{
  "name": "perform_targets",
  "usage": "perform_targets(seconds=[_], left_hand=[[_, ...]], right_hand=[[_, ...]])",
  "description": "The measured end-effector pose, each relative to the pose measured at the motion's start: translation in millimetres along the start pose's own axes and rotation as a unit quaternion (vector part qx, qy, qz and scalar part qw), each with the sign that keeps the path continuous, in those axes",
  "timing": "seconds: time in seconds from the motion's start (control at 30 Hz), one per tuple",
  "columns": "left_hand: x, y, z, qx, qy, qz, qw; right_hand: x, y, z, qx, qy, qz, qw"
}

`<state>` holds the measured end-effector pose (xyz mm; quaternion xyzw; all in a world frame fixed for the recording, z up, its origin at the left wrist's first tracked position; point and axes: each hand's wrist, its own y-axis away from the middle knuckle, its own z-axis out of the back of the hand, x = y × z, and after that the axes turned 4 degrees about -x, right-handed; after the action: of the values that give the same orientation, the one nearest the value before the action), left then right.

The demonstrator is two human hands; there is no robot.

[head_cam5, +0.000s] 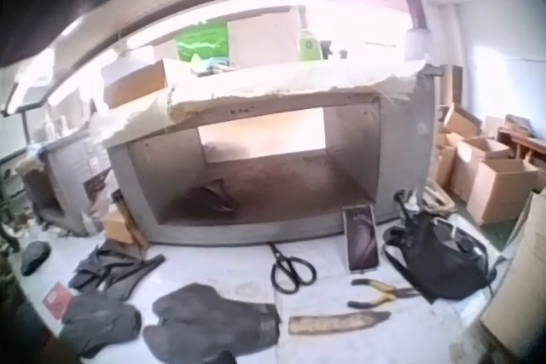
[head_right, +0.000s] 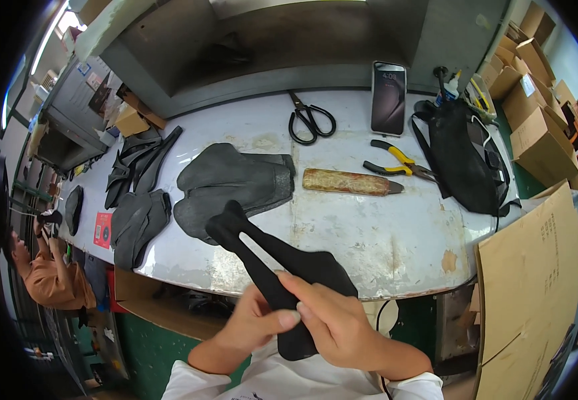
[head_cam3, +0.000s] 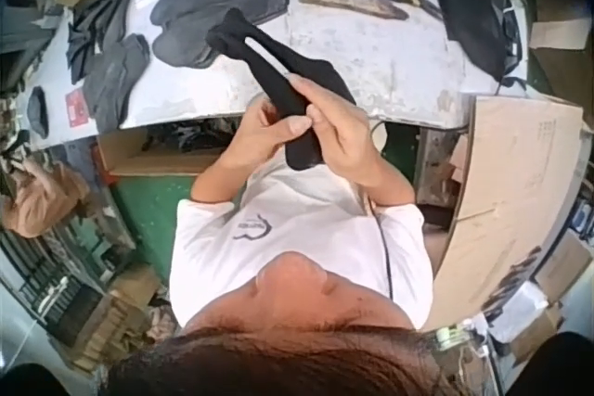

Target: The person is inspecting and fitting black covers onto bicycle saddle bases at a workshop bench.

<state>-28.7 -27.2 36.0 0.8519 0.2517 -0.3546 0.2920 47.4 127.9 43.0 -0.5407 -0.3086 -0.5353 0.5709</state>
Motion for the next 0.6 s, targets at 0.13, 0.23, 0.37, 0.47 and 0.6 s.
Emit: perform_targets(seconds=[0.13,0.23,0.37,0.47,0.6], left_hand=[[31.4,14.1,24.4,0.109,0.117,0.204,0.966],[42.6,15.9,30.3,0.073,0.001,0.165,0.984],[22.2,2.9,26.6,0.095,-0.452,-0.304,0.833],[17.6,5.0,32.4,-0.028,-0.397,-0.291,0.87],[22.9,12.2,18.9,-0.119,-0.209,-0.253,0.937]], right_hand=[[-6.2,-8.4,6.0,-0.004,0.002,0.008,1.0],[-8.9,-9.6,4.5,0.006,-0.017,-0.021,1.0],[-16.8,-16.1,4.1,0.02,-0.016,-0.022,0.999],[-23.8,-14.2,8.6,-0.127,0.215,0.16,0.955],[-36.9,-1.4,-9.5,-0.26,-0.079,0.081,0.959]])
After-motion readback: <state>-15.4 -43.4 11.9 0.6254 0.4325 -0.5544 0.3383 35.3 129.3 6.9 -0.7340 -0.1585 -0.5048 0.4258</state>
